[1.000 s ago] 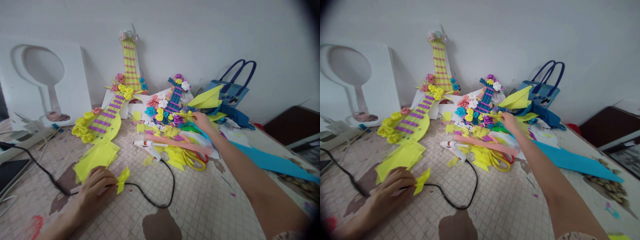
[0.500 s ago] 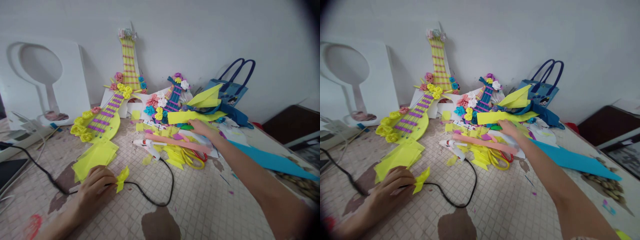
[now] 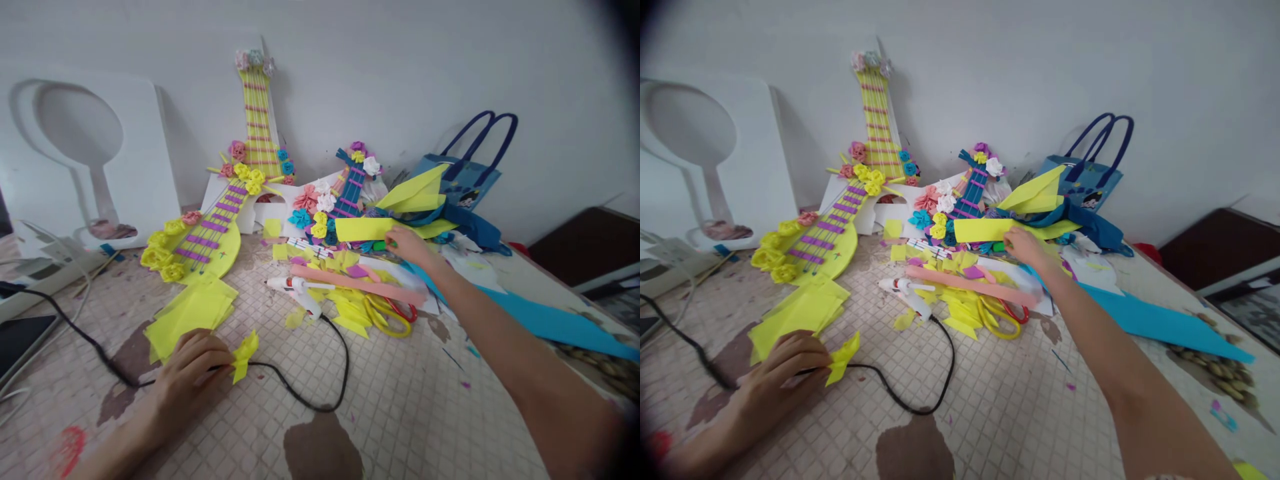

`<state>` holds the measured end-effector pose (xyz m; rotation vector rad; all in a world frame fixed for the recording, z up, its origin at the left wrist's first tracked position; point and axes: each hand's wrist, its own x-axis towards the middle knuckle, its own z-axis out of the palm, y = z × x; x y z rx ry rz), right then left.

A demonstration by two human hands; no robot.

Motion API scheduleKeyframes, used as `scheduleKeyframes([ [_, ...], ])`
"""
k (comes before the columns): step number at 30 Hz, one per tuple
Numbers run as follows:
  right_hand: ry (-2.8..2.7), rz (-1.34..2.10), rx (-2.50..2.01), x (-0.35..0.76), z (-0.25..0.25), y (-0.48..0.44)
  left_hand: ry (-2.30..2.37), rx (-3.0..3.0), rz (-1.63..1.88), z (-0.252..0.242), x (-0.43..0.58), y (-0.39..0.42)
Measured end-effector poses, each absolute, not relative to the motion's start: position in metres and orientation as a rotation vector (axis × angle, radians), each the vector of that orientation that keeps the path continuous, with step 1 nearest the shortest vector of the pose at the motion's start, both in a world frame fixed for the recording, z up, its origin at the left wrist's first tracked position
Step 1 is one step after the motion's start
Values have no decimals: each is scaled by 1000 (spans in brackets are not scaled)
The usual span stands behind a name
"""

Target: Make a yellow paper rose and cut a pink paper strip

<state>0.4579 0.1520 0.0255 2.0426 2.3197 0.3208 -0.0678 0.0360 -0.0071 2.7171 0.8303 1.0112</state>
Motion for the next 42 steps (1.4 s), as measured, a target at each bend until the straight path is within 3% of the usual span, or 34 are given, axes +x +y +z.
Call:
scheduleKeyframes([
  [4, 2329, 172, 1955, 446, 20, 146, 841, 2708, 990, -8, -69, 35],
  [12, 2242, 243, 1986, 433, 12, 149, 836, 2724, 1025, -8, -70, 33],
  [25, 2478, 5, 2071, 438, 51, 117, 783, 2718, 1052, -1, -67, 30],
  [36, 3041, -206, 2550, 420, 53, 118, 785, 2712, 1095, -3, -66, 30],
  [42, 2863, -347, 2692, 435, 70, 110, 779, 2714, 1106, -3, -64, 29],
])
